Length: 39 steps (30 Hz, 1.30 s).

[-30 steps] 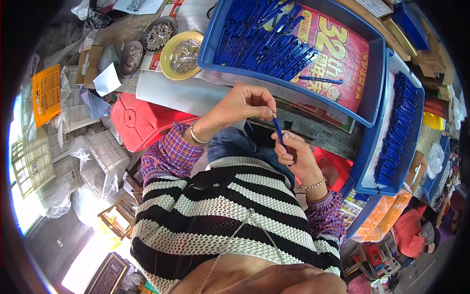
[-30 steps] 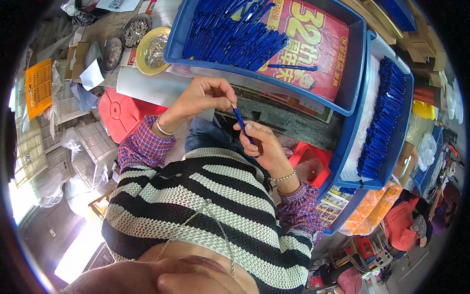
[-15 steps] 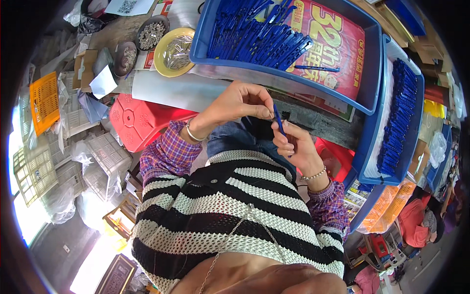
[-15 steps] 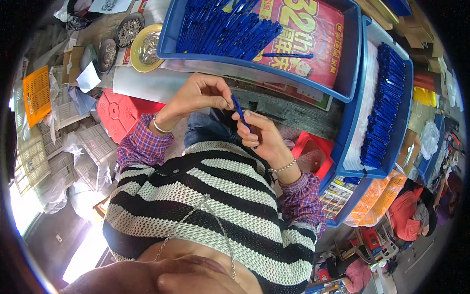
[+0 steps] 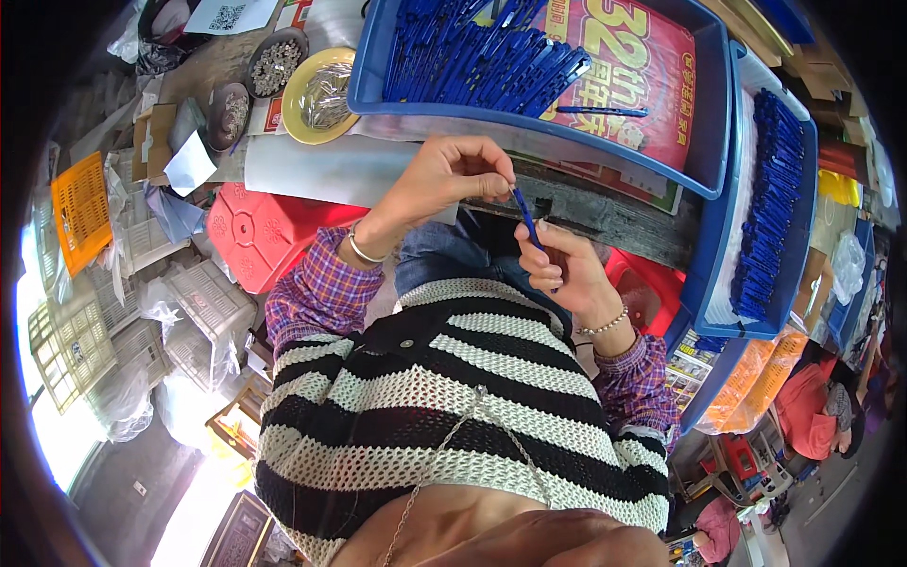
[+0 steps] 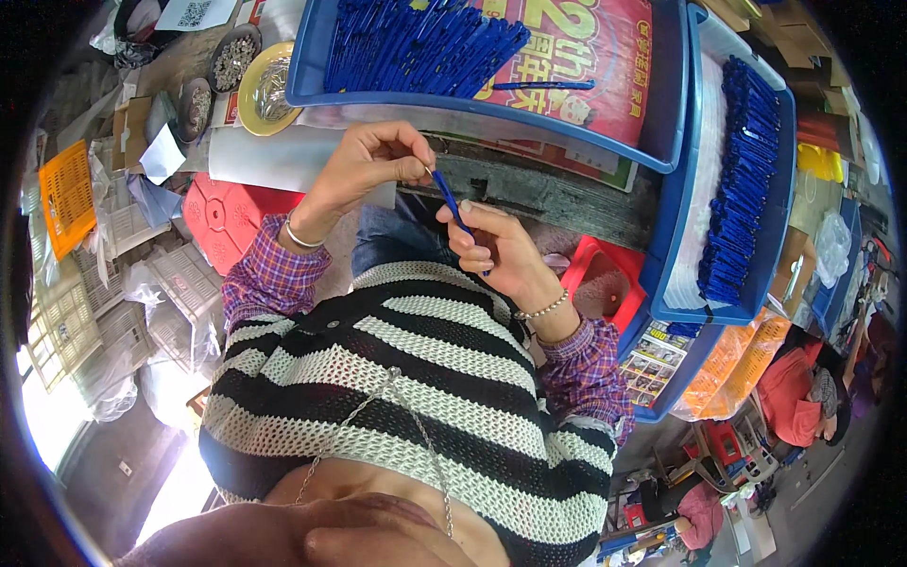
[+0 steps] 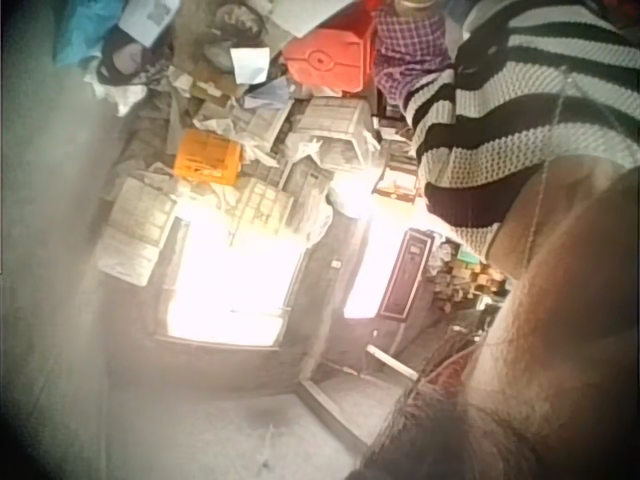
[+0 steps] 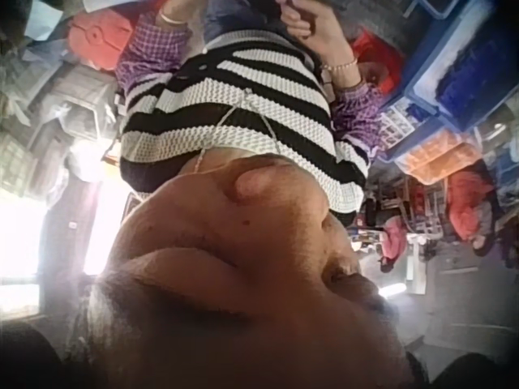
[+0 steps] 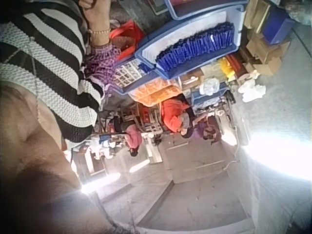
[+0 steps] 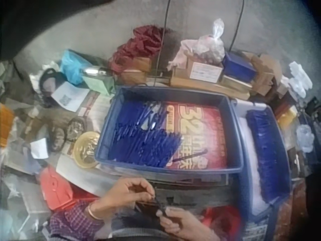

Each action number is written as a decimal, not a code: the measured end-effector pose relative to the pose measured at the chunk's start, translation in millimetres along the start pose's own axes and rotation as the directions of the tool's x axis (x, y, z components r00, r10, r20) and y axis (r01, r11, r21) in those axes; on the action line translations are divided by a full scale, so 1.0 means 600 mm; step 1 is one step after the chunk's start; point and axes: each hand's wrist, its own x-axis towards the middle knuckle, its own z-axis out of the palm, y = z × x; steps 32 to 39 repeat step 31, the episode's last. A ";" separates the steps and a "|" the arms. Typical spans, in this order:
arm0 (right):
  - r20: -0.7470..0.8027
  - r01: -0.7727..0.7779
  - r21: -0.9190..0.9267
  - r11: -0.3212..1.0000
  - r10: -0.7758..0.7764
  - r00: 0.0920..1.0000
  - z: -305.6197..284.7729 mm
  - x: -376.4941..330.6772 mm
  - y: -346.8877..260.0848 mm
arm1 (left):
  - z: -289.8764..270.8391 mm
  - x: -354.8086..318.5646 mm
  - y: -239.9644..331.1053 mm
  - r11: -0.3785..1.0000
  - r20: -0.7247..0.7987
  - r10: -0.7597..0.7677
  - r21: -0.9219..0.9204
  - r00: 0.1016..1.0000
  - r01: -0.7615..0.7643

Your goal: Assembling small blue pens by fitting plastic components together and placing them in a storage bin.

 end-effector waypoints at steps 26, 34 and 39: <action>0.002 -0.027 -0.043 0.999 0.027 1.000 0.003 0.001 0.005 | -0.010 0.000 -0.004 0.992 0.094 -0.036 -0.119 0.995 0.047; 0.000 -0.035 -0.075 0.997 0.035 0.999 -0.002 0.002 0.007 | -0.011 0.000 -0.006 0.994 0.112 -0.034 -0.096 0.993 0.045; 0.000 -0.035 -0.075 0.997 0.035 0.999 -0.002 0.002 0.007 | -0.011 0.000 -0.006 0.994 0.112 -0.034 -0.096 0.993 0.045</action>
